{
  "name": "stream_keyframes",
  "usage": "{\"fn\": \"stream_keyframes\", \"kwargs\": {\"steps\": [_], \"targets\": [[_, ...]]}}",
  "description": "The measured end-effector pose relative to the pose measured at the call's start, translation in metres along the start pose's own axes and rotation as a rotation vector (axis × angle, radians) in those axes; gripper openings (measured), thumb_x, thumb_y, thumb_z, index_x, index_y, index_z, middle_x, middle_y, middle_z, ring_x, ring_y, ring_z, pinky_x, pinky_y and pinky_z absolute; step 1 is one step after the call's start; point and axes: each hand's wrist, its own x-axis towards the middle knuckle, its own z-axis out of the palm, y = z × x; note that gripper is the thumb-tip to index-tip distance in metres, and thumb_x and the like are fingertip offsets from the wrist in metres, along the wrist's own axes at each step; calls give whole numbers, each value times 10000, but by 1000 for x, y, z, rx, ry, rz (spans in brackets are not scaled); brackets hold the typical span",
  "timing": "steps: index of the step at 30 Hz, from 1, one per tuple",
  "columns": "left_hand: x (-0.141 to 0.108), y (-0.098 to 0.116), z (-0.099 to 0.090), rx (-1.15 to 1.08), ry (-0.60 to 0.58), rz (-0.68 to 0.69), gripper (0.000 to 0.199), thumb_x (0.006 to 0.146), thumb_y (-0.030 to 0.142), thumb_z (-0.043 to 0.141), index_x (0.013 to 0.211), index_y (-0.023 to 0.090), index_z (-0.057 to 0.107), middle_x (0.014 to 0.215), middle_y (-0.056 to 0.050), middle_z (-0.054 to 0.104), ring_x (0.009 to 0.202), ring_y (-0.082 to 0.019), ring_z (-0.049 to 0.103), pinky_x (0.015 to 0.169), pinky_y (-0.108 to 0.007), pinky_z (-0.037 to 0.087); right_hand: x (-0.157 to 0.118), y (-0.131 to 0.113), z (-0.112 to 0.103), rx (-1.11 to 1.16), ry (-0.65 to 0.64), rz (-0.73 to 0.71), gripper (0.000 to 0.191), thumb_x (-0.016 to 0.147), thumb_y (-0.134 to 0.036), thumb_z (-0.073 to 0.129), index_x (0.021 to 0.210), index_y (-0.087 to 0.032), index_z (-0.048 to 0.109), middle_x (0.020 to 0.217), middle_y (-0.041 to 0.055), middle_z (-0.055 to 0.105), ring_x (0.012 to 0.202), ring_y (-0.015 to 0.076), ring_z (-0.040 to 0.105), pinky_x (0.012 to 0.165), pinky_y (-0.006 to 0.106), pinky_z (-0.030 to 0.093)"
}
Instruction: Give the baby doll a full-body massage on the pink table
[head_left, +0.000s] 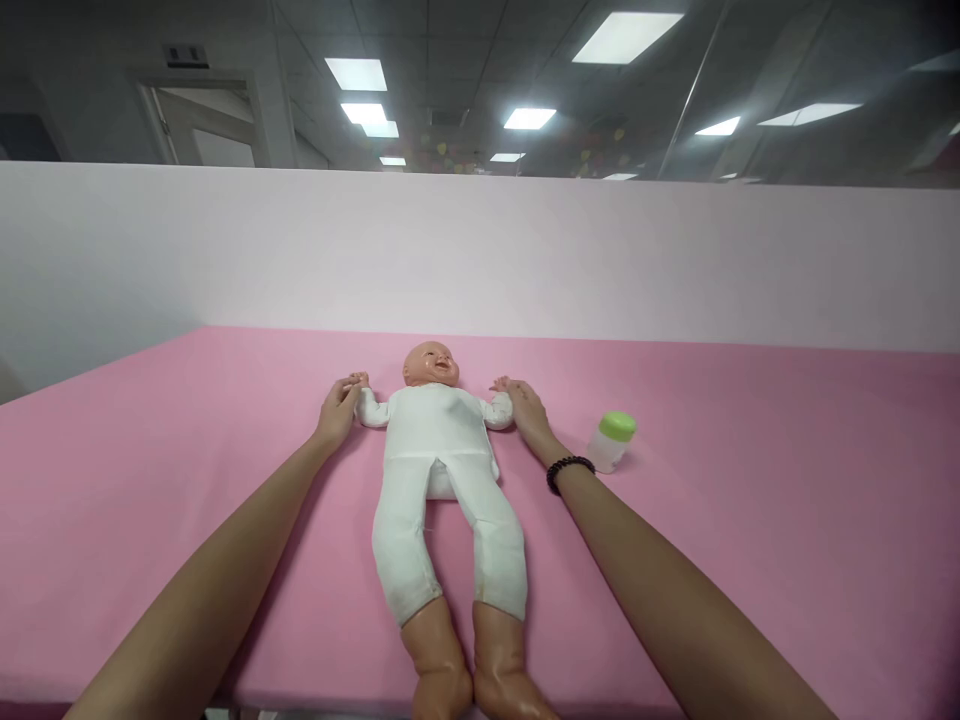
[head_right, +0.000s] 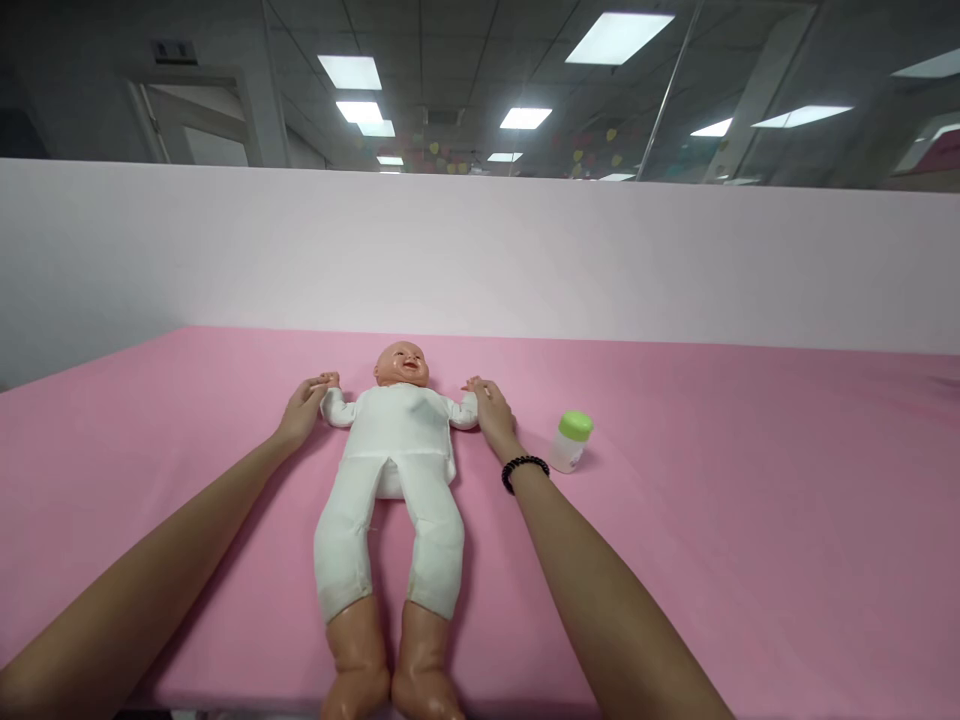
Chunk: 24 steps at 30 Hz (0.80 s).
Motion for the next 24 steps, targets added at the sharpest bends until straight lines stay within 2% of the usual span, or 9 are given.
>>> {"fn": "stream_keyframes", "kwargs": {"steps": [2, 4, 7, 9, 12, 15, 18, 21, 24], "targets": [[2, 4, -2, -164, 101, -50, 343, 819, 430, 667, 1048, 221, 520, 1128, -97, 661, 1050, -233, 647, 888, -375, 528, 3, -7, -4, 234, 79, -54, 317, 836, -521, 576, 974, -244, 510, 1145, 48, 706, 1084, 207, 633, 972, 358, 452], [4, 12, -4, -242, 179, -73, 429, 787, 416, 732, 1077, 235, 472, 1108, -87, 656, 1039, -219, 652, 882, -366, 536, 6, -17, -12, 341, 161, -41, 424, 767, -480, 679, 1023, -253, 429, 1105, 63, 713, 1034, 205, 652, 902, 334, 484], [3, 28, -8, -292, 145, 5, 486, 773, 426, 757, 1153, 242, 517, 1129, -81, 672, 1086, -227, 645, 945, -397, 522, 5, -36, -29, 324, 186, 59, 578, 714, -419, 740, 1152, -270, 393, 1078, 52, 716, 996, 219, 658, 850, 347, 494], [2, 40, -14, -273, 46, 100, 461, 753, 435, 769, 1131, 226, 610, 1170, -89, 678, 1130, -244, 629, 991, -410, 503, 2, -46, -43, 283, 89, 65, 555, 718, -426, 735, 1175, -284, 454, 1158, 41, 698, 1053, 232, 642, 857, 365, 488], [1, 58, -32, -156, -126, 173, 428, 710, 439, 793, 1055, 204, 695, 1141, -98, 704, 1103, -275, 640, 984, -434, 509, -4, -57, -62, 211, -137, -41, 432, 740, -492, 730, 1074, -261, 583, 1244, 47, 668, 1145, 257, 608, 893, 385, 476], [-1, 78, -55, 95, -302, 233, 368, 696, 436, 787, 980, 210, 722, 1048, -85, 734, 1031, -282, 661, 983, -452, 503, -13, -69, -77, 115, -284, -186, 431, 710, -487, 789, 1003, -224, 615, 1195, 82, 678, 1140, 261, 607, 924, 379, 475], [-6, 99, -70, 389, -542, 286, 257, 698, 411, 743, 883, 233, 736, 963, -54, 746, 958, -262, 665, 977, -426, 496, -24, -84, -88, -51, -472, -274, 368, 706, -428, 801, 937, -207, 619, 1067, 77, 695, 1030, 240, 636, 898, 362, 494], [-17, 115, -68, 549, -797, 257, 162, 663, 312, 689, 807, 251, 730, 873, -25, 743, 852, -233, 664, 858, -361, 526, -34, -96, -90, -270, -756, -297, 267, 708, -346, 774, 893, -198, 649, 978, 63, 703, 944, 227, 644, 870, 349, 493], [-28, 118, -55, 657, -977, 280, 169, 619, 176, 607, 729, 255, 709, 791, 1, 727, 739, -199, 652, 710, -298, 503, -39, -98, -84, -450, -920, -298, 186, 700, -250, 730, 867, -208, 659, 918, 31, 701, 879, 202, 634, 813, 311, 470]]}}
